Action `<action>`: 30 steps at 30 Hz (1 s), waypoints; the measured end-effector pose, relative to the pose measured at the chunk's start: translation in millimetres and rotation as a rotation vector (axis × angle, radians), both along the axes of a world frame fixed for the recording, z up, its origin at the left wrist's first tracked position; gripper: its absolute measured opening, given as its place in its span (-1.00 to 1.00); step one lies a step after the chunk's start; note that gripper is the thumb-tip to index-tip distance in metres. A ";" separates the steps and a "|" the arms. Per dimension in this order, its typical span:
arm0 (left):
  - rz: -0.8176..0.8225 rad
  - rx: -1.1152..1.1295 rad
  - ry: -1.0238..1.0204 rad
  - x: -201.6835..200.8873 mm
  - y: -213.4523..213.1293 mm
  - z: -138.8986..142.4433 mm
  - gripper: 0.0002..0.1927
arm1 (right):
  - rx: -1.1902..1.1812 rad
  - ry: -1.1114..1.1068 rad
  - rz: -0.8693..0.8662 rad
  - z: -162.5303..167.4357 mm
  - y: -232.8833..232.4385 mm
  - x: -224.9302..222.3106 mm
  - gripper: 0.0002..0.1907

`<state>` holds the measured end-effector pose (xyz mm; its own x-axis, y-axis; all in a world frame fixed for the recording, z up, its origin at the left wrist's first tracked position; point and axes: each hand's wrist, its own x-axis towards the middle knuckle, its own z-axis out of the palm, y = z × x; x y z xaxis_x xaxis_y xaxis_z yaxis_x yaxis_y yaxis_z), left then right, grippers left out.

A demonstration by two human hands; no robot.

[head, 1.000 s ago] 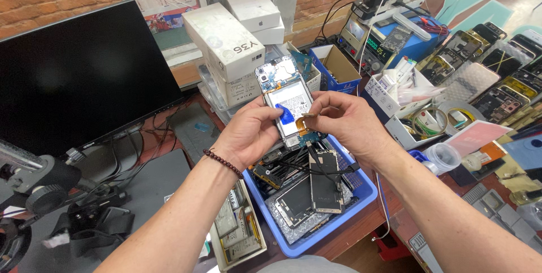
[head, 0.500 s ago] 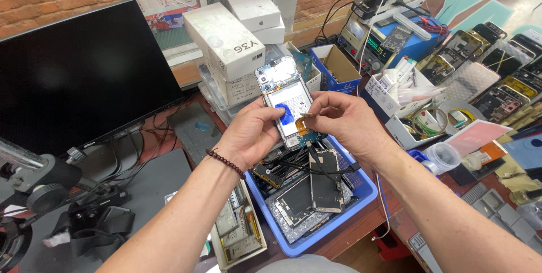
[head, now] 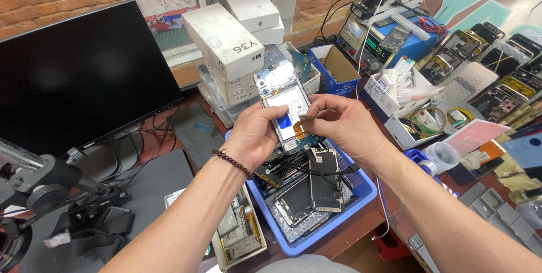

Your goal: The person uses multimeter probes to test points on a disassembled smartphone motherboard, then connects a charging cable to the board. They repeatedly attach and detach the display assembly to the motherboard, handling the phone and its internal components throughout.

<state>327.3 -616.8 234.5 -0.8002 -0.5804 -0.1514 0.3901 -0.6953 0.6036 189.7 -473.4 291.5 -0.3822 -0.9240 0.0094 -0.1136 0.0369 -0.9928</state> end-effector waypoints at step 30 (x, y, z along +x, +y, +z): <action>-0.064 -0.226 -0.292 -1.0 12.7 16.1 -0.59 | 0.117 -0.066 -0.119 -7.1 0.6 -3.3 -0.87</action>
<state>326.3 -604.0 250.6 -0.7780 -0.5753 -0.2523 0.1389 -0.5492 0.8241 186.4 -472.7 284.4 -0.4856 -0.8654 -0.1238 -0.0366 0.1616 -0.9862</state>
